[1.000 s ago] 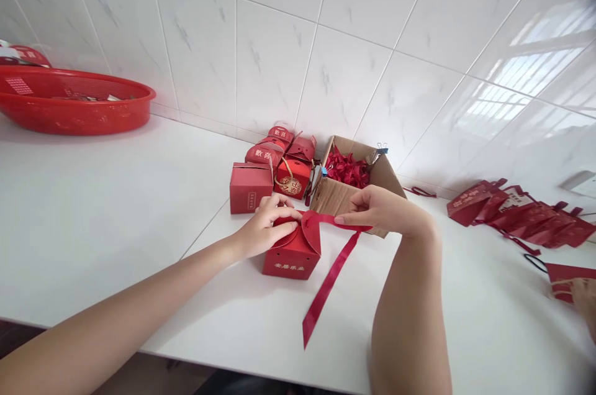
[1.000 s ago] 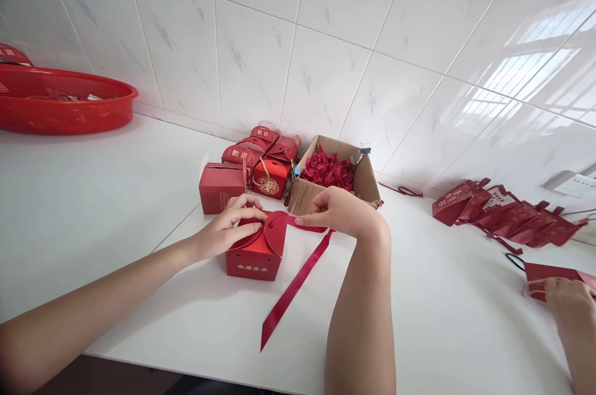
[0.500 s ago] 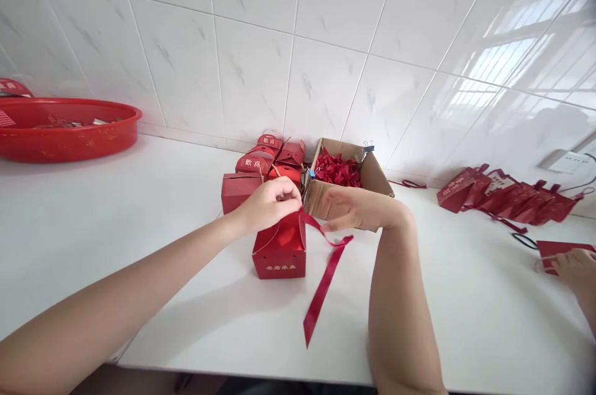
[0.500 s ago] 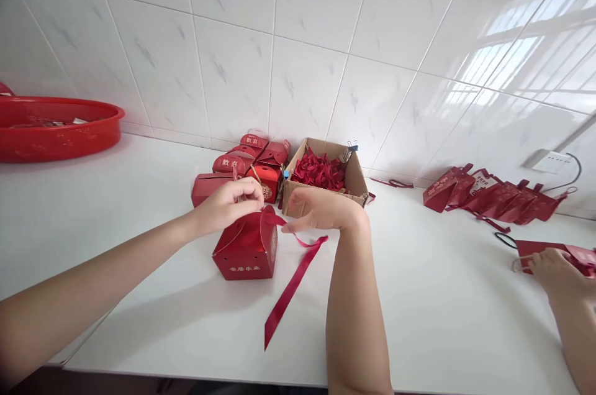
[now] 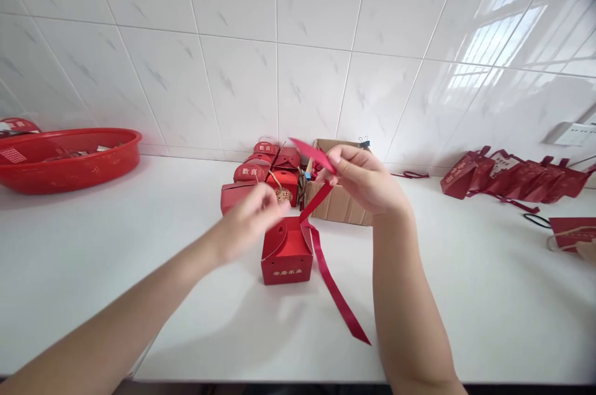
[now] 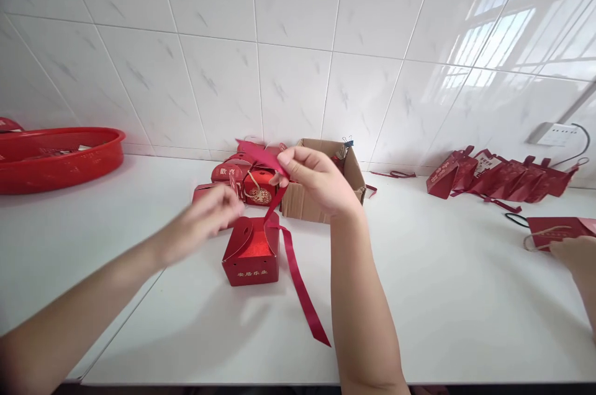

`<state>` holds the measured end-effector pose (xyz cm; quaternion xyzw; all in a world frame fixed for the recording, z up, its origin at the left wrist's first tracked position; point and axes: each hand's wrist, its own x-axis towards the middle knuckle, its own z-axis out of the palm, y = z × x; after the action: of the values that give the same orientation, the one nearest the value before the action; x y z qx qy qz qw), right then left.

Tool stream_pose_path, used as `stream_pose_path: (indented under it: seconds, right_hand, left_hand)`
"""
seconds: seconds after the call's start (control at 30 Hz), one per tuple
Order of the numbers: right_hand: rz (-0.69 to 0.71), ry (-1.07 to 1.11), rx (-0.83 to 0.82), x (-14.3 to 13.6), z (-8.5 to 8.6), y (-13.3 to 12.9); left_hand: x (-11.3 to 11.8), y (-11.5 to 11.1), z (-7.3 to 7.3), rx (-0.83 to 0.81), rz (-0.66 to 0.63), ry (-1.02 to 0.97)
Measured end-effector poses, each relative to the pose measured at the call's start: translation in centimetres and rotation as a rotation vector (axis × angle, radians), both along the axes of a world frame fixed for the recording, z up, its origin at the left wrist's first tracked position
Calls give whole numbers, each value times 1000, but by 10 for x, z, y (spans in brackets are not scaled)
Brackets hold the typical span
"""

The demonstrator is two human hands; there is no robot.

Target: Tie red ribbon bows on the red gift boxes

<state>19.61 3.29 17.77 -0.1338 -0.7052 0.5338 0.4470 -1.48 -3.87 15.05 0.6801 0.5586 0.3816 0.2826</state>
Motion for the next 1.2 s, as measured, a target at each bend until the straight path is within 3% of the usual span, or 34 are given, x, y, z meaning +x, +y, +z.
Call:
stream_pose_path:
  seconds: [0.1, 0.2, 0.37, 0.5, 0.6, 0.77, 1.2]
  right_hand:
    - [-119, 211, 22, 6, 7, -7]
    - [-162, 222, 31, 9, 12, -13]
    - [-175, -61, 37, -6, 8, -16]
    - [-165, -453, 134, -33, -4, -14]
    - [-187, -691, 178, -48, -15, -9]
    - [-212, -904, 180, -54, -23, -2]
    - [-181, -903, 172, -53, -28, 4]
  left_hand:
    - [2, -13, -28, -23, 41, 346]
    - [1, -11, -44, 26, 74, 390]
    - [-8, 6, -62, 190, 56, -28]
    - [-15, 11, -76, 142, 73, -439]
    - [-18, 12, -81, 89, 69, -566]
    - [-22, 12, -84, 60, 62, -564]
    - [-22, 10, -82, 26, -2, -611]
